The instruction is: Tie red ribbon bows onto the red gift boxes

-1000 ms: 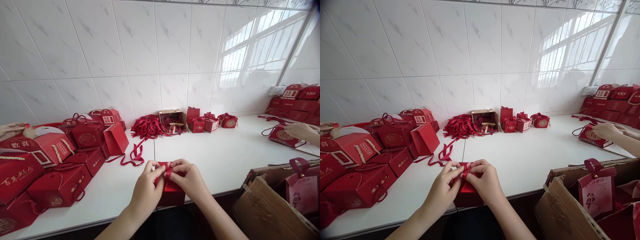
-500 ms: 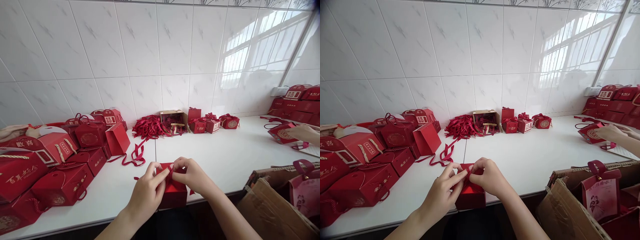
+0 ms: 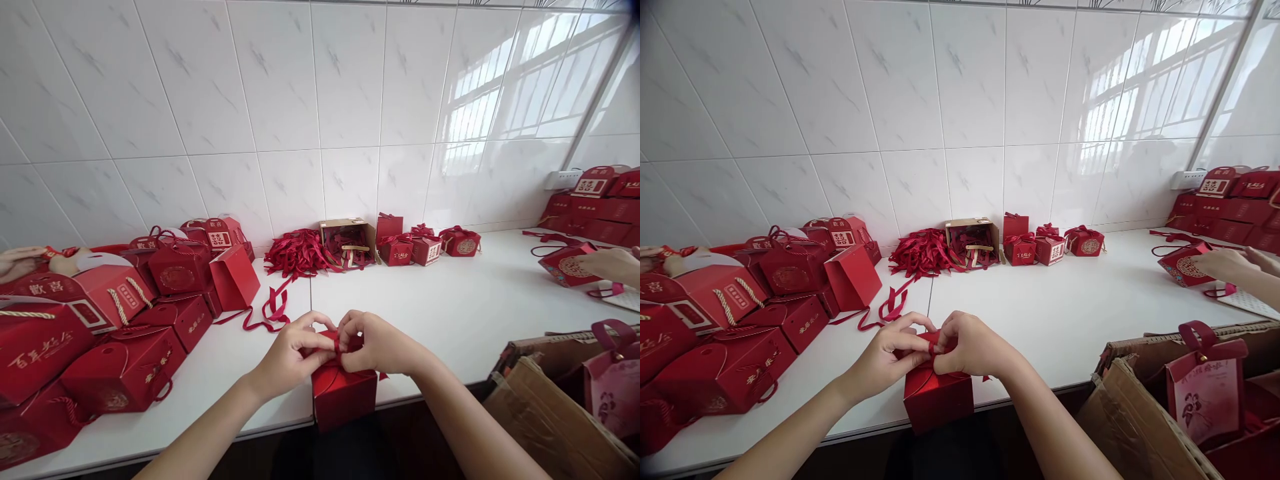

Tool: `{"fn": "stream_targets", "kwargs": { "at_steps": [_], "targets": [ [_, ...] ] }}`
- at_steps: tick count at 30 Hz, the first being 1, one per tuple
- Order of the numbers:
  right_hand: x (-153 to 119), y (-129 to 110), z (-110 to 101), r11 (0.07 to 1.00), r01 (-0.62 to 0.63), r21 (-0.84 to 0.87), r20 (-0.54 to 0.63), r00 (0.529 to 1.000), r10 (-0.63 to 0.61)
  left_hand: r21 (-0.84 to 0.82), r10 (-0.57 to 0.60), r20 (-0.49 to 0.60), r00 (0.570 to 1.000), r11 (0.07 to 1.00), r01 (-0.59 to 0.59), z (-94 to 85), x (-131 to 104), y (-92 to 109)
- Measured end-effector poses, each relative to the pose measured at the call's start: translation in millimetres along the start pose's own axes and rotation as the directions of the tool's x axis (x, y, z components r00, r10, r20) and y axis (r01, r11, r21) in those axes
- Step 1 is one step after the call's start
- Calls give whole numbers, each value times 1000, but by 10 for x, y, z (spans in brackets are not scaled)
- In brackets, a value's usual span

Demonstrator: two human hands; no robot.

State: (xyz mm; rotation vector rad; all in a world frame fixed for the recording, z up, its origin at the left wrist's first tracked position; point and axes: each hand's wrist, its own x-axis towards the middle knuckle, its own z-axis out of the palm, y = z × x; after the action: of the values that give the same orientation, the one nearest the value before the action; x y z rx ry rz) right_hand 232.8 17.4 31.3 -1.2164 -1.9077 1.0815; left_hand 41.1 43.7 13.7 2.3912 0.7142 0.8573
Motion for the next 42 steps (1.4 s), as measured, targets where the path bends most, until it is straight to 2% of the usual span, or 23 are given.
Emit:
{"fn": "stream_targets", "kwargs": {
  "at_steps": [5,8,10,12,17,20,23,25,28,31,34,37,40,42],
  "targets": [
    [-37,65,-27,998,48,34,-23,999,-47,67,50,-158,986,997,-40,72,-40,49],
    [-138,133,-108,999,27,-25,-159,987,-31,163,6,-195,981,986,26,-10,-125,48],
    [-211,186,-144,996,-15,-86,-248,969,-6,219,-73,-160,984,970,107,-88,-188,40],
    [-254,228,-132,990,-31,-139,-302,953,-12,208,-156,-102,983,963,174,-140,-224,52],
    [-207,266,56,966,11,-260,-464,876,-135,-116,-272,71,960,953,279,-119,-141,159],
    [-176,295,117,948,22,-316,-495,849,-184,-177,-308,118,944,929,326,-95,-68,187],
    [-198,343,87,896,37,-443,-493,825,-277,-63,-297,92,950,951,303,-115,-51,157],
    [-231,372,44,849,51,-527,-480,806,-347,131,-264,42,964,958,256,-146,-67,124],
    [-280,390,-8,794,71,-604,-457,785,-418,450,-143,-29,989,882,141,-195,-108,88],
    [-309,382,-27,778,79,-624,-437,789,-431,628,-41,-30,999,777,50,-226,-141,75],
    [-326,364,-29,772,88,-629,-417,800,-431,708,-5,-20,1000,706,18,-236,-160,70],
    [-338,353,-27,753,95,-651,-401,799,-447,730,-1,-18,1000,684,13,-231,-175,64],
    [-339,365,-25,708,95,-700,-395,775,-494,711,-2,-27,1000,703,21,-225,-189,53],
    [-328,392,-24,660,105,-744,-385,740,-552,678,-6,-33,999,734,27,-223,-192,36]
  ]
}}
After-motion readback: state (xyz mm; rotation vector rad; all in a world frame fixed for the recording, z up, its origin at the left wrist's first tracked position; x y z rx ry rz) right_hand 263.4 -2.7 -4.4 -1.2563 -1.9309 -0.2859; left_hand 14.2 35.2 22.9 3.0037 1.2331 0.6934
